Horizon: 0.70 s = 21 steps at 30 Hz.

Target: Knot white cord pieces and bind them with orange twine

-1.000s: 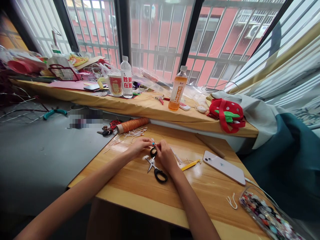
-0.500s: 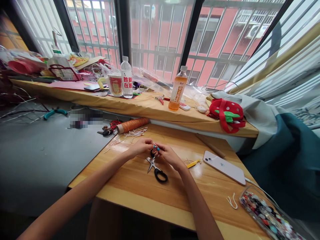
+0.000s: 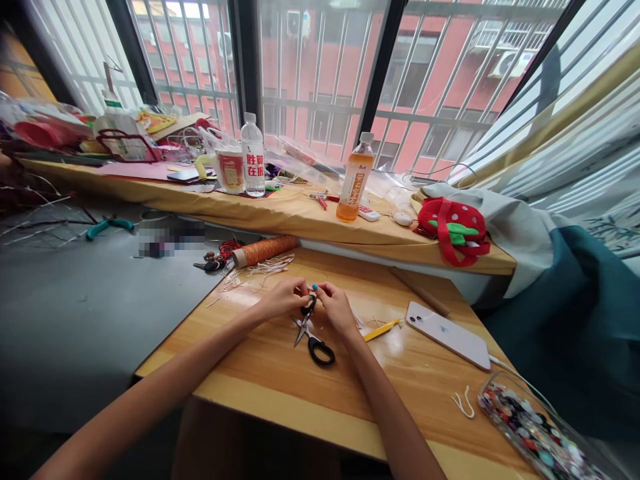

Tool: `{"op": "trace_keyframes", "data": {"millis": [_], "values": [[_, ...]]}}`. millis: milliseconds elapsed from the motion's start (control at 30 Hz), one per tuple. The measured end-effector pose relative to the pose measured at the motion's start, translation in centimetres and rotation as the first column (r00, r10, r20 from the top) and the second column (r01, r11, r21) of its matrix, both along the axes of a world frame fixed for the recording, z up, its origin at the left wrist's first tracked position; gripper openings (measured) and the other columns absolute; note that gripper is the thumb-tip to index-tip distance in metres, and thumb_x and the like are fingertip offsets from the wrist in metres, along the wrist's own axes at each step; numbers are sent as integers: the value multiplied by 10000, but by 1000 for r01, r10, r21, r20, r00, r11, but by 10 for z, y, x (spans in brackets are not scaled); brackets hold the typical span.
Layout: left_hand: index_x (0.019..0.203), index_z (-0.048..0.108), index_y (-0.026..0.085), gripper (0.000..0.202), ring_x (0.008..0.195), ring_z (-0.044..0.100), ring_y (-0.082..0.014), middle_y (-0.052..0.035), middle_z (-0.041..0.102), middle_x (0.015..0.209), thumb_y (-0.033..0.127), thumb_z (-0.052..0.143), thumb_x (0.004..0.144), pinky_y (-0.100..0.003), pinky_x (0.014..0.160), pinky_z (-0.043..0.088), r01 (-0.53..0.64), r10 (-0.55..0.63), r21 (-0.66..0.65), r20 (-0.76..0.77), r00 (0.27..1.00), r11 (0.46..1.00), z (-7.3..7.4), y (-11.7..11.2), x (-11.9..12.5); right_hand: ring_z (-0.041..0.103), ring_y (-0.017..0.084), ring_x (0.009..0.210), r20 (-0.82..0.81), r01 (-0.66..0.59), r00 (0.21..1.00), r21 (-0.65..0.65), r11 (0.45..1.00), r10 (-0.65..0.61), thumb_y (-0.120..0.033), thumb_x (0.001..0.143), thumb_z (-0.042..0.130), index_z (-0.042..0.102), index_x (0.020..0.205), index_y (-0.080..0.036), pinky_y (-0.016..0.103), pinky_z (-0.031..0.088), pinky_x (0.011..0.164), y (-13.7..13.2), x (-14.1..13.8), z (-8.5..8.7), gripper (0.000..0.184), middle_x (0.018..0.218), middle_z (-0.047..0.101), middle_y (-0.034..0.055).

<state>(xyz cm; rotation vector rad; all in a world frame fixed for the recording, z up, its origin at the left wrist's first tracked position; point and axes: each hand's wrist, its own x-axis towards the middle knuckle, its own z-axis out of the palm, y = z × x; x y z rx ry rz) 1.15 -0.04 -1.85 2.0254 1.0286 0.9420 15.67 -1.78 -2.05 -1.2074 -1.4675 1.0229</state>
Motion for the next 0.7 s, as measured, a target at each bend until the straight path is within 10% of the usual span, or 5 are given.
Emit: {"op": "trace_keyframes", "data": {"millis": [700], "values": [[826,493,145,198,573,461,-87,33,519,612,170,526,632,-189,541,337,47,-28,-144,134,991,988,-2,6,2,273,49,443,-390,76,912,-147,986,-128,-380,490,678,587,656,-145,215,174,424,2,-3,-5,302,530,418,-53]]}}
